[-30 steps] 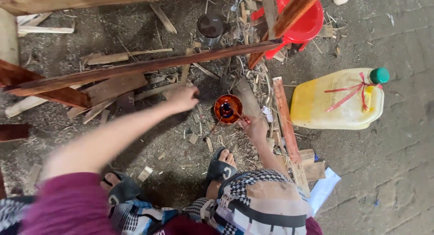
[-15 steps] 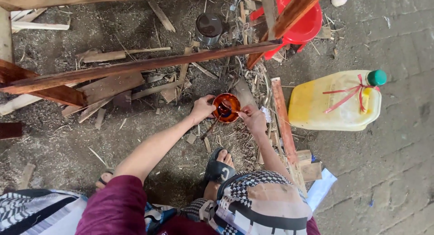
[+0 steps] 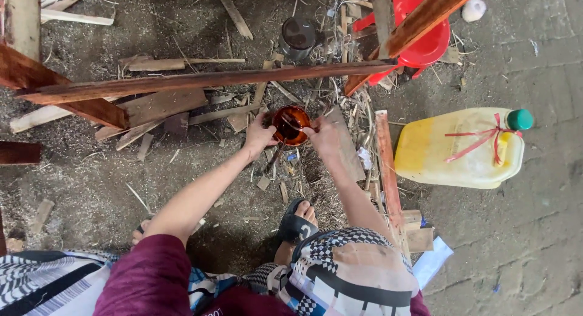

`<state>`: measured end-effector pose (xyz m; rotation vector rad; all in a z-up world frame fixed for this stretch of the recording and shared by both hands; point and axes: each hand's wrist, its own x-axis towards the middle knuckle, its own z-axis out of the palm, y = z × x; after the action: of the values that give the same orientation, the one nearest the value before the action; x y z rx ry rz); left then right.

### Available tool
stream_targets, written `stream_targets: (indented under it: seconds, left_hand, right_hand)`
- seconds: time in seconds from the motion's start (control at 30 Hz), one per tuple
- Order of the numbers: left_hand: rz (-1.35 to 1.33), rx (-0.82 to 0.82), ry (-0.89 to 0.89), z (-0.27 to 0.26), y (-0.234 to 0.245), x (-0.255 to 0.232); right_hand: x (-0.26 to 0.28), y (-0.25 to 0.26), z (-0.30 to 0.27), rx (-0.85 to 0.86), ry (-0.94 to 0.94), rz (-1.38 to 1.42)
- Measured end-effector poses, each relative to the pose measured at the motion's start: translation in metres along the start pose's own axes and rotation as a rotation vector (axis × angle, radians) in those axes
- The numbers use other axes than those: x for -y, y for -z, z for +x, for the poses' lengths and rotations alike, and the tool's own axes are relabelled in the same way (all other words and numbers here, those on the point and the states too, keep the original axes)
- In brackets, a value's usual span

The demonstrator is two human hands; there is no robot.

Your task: Staining the joints and underside of a wooden furniture frame using a small brush and refilling the stain container from a plastic jug.

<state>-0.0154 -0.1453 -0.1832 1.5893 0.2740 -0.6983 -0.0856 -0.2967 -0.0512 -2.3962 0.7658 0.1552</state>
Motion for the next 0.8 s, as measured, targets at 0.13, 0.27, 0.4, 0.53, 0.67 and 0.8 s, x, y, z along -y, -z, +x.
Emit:
stream_targets:
  seconds: [0.13,0.27,0.4,0.53,0.67,0.8]
  left_hand:
    - [0.133,-0.093,-0.06,-0.024,-0.003,0.007]
    - [0.269,0.066,0.016,0.037,-0.004,0.123]
    - [0.05,0.146,0.115,0.027,0.0,0.104]
    - [-0.149,0.407,0.354,-0.008,0.014,0.05]
    - [-0.051,0.164,0.194,0.014,0.005,0.09]
    - [0.738,-0.015,-0.279,-0.008,0.016,0.055]
  right_hand:
    - [-0.024,-0.015,0.013,0.011,0.027,-0.103]
    - [-0.055,-0.027,0.029,-0.029,0.2,-0.138]
    - [-0.109,-0.064,0.062,-0.024,0.21,-0.178]
    - [-0.078,-0.038,0.041,0.083,0.239,-0.164]
    - [-0.083,-0.032,0.033,0.062,0.259,-0.307]
    - [-0.074,-0.031,0.015,-0.012,0.347,-0.298]
